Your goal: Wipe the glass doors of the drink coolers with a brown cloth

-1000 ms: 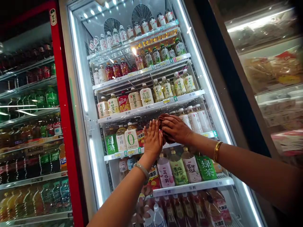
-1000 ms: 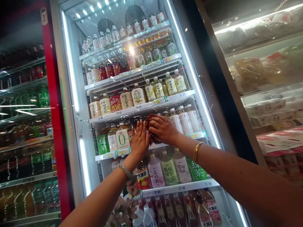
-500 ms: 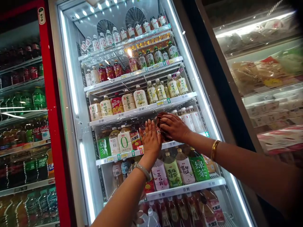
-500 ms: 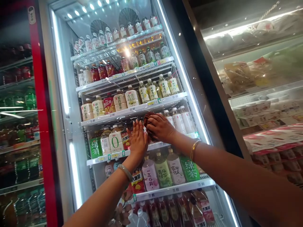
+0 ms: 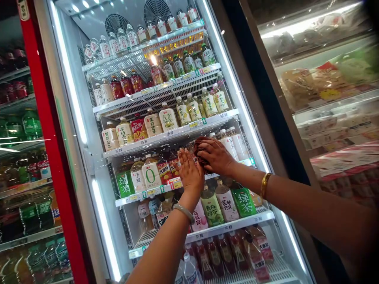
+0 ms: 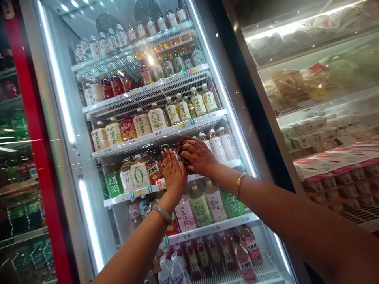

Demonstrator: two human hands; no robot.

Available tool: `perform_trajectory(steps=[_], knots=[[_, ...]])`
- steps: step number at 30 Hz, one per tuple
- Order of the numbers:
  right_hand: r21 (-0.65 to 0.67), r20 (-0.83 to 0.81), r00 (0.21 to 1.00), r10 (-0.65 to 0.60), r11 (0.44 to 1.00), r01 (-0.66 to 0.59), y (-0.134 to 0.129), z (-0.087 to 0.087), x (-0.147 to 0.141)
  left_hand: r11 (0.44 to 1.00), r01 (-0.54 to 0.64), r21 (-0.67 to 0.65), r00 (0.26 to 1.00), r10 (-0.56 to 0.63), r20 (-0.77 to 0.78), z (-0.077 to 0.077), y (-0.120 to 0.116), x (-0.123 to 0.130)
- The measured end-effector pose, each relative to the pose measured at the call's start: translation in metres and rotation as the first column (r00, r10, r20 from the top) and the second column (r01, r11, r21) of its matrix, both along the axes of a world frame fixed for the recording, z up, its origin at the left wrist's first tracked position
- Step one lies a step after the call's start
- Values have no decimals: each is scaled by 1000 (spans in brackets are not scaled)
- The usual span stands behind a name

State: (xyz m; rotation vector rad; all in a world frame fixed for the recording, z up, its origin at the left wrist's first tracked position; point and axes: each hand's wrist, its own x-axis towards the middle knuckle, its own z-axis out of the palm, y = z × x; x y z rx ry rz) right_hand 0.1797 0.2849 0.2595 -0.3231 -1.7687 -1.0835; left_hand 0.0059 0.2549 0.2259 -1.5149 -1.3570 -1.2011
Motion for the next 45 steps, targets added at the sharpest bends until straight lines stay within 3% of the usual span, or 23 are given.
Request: perform_trajectory(steps=[4, 6, 8, 10, 14, 17, 22, 25, 29, 33, 36, 38, 41, 45], knots=[[33, 105, 994, 16, 999, -20, -3, -15, 9, 999, 40, 25, 993, -37, -114, -11, 1, -5], [90, 254, 967, 15, 995, -39, -2, -14, 30, 998, 61, 17, 971, -55, -235, -18, 2, -11], [100, 302, 953, 10, 994, -43, 1, -8, 47, 997, 73, 15, 949, -65, -308, -22, 3, -11], [29, 180, 983, 20, 999, -26, 4, -1, 51, 996, 81, 25, 948, -70, -311, -23, 4, -3], [-76, -81, 997, 17, 997, -23, 7, 4, 32, 994, 109, 23, 970, -101, -221, -15, 4, 28], [-76, -48, 998, 32, 996, -36, 4, -4, 33, 991, 133, -2, 965, -130, -228, -13, 2, 40], [-100, 186, 982, 25, 995, -7, 1, -9, 80, 989, 138, -55, 948, -148, -282, -16, 1, 34], [-141, 21, 1000, -23, 990, 26, 4, 0, 87, 989, 134, -68, 961, -146, -233, -9, 4, 37], [-164, -198, 979, -41, 986, 9, 2, 4, 59, 985, 157, -73, 975, -166, -147, 3, 3, 56], [-116, -19, 1000, 21, 993, -23, -4, -18, 59, 982, 157, -104, 980, -168, -111, 1, 2, 61], [-75, 168, 985, 36, 997, -23, -2, -34, 93, 982, 158, -101, 971, -173, -165, -8, 4, 53], [-58, 200, 979, 26, 998, -15, 2, -37, 115, 983, 156, -96, 963, -173, -206, -13, 7, 48], [-84, 19, 1000, -2, 996, 4, 8, -27, 123, 987, 140, -76, 967, -153, -205, -15, 9, 51], [-140, -230, 972, -45, 990, 13, 4, -12, 86, 990, 127, -53, 984, -133, -116, -12, 9, 67]])
